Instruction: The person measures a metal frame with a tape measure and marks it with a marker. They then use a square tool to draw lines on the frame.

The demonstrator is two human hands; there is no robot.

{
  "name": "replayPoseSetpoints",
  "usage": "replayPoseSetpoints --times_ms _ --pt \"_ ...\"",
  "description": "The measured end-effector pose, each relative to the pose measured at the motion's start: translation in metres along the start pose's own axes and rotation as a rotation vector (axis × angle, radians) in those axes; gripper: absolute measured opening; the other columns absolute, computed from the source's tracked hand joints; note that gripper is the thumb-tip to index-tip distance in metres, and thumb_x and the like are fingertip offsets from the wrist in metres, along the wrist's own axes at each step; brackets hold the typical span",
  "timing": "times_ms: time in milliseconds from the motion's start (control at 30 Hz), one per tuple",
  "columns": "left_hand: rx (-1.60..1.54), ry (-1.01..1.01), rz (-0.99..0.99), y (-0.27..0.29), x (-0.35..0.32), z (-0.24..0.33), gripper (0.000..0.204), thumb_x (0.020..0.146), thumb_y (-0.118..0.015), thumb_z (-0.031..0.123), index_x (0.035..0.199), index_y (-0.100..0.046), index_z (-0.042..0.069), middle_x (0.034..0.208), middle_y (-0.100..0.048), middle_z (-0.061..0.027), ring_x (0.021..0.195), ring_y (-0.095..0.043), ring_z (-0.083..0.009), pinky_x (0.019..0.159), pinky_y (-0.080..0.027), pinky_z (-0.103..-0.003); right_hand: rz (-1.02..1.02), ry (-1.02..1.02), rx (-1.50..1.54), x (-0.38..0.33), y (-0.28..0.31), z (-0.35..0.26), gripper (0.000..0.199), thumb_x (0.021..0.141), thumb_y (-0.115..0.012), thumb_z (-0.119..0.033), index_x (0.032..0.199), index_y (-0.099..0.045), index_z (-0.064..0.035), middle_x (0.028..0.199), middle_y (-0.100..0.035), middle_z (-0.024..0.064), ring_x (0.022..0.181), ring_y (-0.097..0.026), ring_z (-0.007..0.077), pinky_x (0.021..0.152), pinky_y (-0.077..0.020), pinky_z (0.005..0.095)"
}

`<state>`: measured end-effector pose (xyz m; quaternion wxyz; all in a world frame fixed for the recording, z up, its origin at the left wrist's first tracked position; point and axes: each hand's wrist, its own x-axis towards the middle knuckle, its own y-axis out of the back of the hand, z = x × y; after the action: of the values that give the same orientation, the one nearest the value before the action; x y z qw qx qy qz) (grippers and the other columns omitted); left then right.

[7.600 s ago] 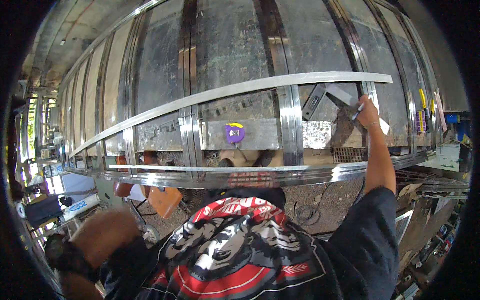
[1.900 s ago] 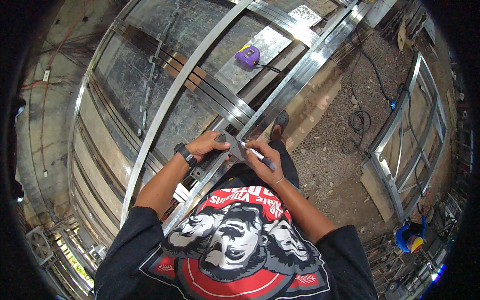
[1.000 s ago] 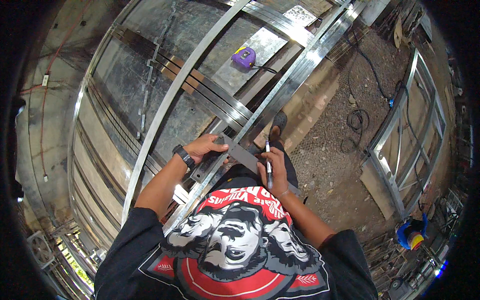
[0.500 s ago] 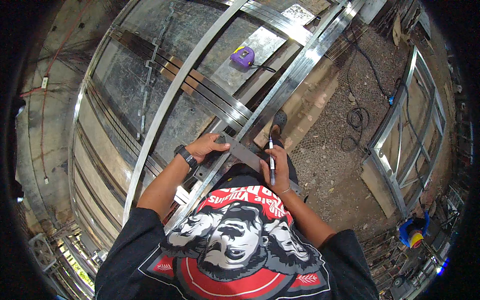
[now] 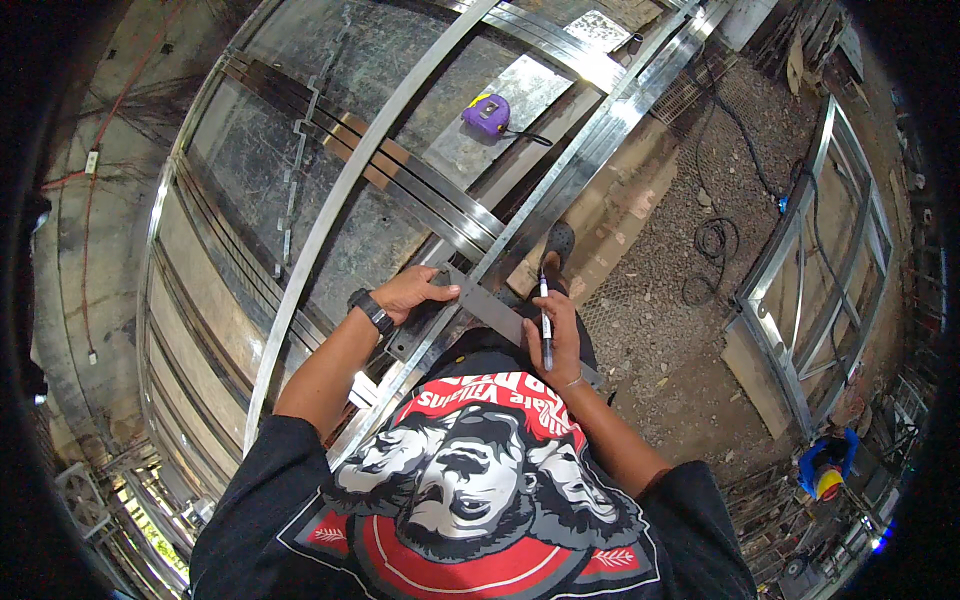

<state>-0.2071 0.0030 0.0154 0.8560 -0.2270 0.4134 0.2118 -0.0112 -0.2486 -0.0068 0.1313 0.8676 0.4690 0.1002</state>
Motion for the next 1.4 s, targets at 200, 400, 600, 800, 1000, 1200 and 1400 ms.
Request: replayPoseSetpoints --times_ms 200,400,600,800,1000,1200,1400 --pt "0.0 -0.011 -0.015 -0.003 -0.002 0.003 0.045 0.09 -0.087 0.034 0.121 -0.074 0.003 0.112 -0.074 -0.0043 0.104 -0.067 -0.015 0.092 -0.053 -0.033 0.019 0.001 0.032 0.0 0.001 -0.003 0.039 0.089 -0.073 -0.001 0.127 -0.061 -0.0016 0.128 -0.059 0.0227 0.117 -0.063 0.0366 0.102 -0.0493 0.0387" --pt "0.004 -0.016 0.01 -0.006 -0.005 0.006 0.043 0.09 -0.087 0.032 0.12 -0.074 0.003 0.109 -0.075 -0.0037 0.099 -0.069 -0.0146 0.089 -0.054 -0.032 -0.016 0.017 0.055 0.008 0.006 -0.024 0.033 0.094 -0.071 -0.005 0.126 -0.063 -0.0015 0.123 -0.064 0.019 0.106 -0.067 0.0287 0.092 -0.0523 0.0353" --pt "-0.041 0.049 0.0 -0.008 -0.006 0.009 0.041 0.091 -0.086 0.03 0.121 -0.074 0.005 0.109 -0.076 -0.0035 0.097 -0.069 -0.0137 0.087 -0.056 -0.033 -0.206 -0.14 0.25 0.028 -0.001 -0.055 0.024 0.101 -0.066 -0.012 0.122 -0.066 -0.0003 0.099 -0.071 0.0129 0.089 -0.067 0.0174 0.08 -0.0533 0.0312" --pt "-0.021 0.014 0.01 -0.01 -0.008 0.01 0.038 0.091 -0.085 0.028 0.119 -0.074 0.006 0.108 -0.076 -0.0025 0.096 -0.07 -0.0133 0.086 -0.056 -0.033 -0.172 -0.236 0.394 0.037 -0.022 -0.038 0.028 0.102 -0.07 -0.017 0.124 -0.069 0.0005 0.099 -0.073 0.0037 0.087 -0.064 0.0071 0.076 -0.0522 0.0249" --pt "-0.042 0.006 -0.003 -0.009 -0.006 0.008 0.036 0.092 -0.085 0.026 0.119 -0.073 0.006 0.107 -0.076 -0.0023 0.096 -0.069 -0.0126 0.086 -0.056 -0.032 -0.17 -0.243 0.465 0.041 -0.025 -0.027 0.026 0.102 -0.071 -0.017 0.122 -0.069 0.0002 0.101 -0.074 0.0044 0.089 -0.065 0.0083 0.078 -0.0531 0.0262" --pt "-0.034 0.018 0.005 -0.008 -0.005 0.006 0.039 0.091 -0.085 0.026 0.12 -0.072 0.004 0.107 -0.075 -0.0028 0.097 -0.069 -0.013 0.085 -0.057 -0.032 -0.221 -0.233 0.373 0.042 -0.016 -0.032 0.025 0.1 -0.07 -0.016 0.119 -0.069 0.0001 0.097 -0.075 0.0066 0.089 -0.067 0.0095 0.08 -0.0543 0.0289" --pt "-0.03 -0.007 0.001 -0.004 -0.001 0.002 0.039 0.091 -0.086 0.026 0.119 -0.072 0.003 0.11 -0.075 -0.0034 0.097 -0.069 -0.0141 0.085 -0.058 -0.033 -0.08 -0.102 0.21 0.029 0.007 -0.038 0.024 0.101 -0.067 -0.015 0.12 -0.067 -0.0001 0.104 -0.072 0.0139 0.093 -0.07 0.0192 0.083 -0.0543 0.0315"
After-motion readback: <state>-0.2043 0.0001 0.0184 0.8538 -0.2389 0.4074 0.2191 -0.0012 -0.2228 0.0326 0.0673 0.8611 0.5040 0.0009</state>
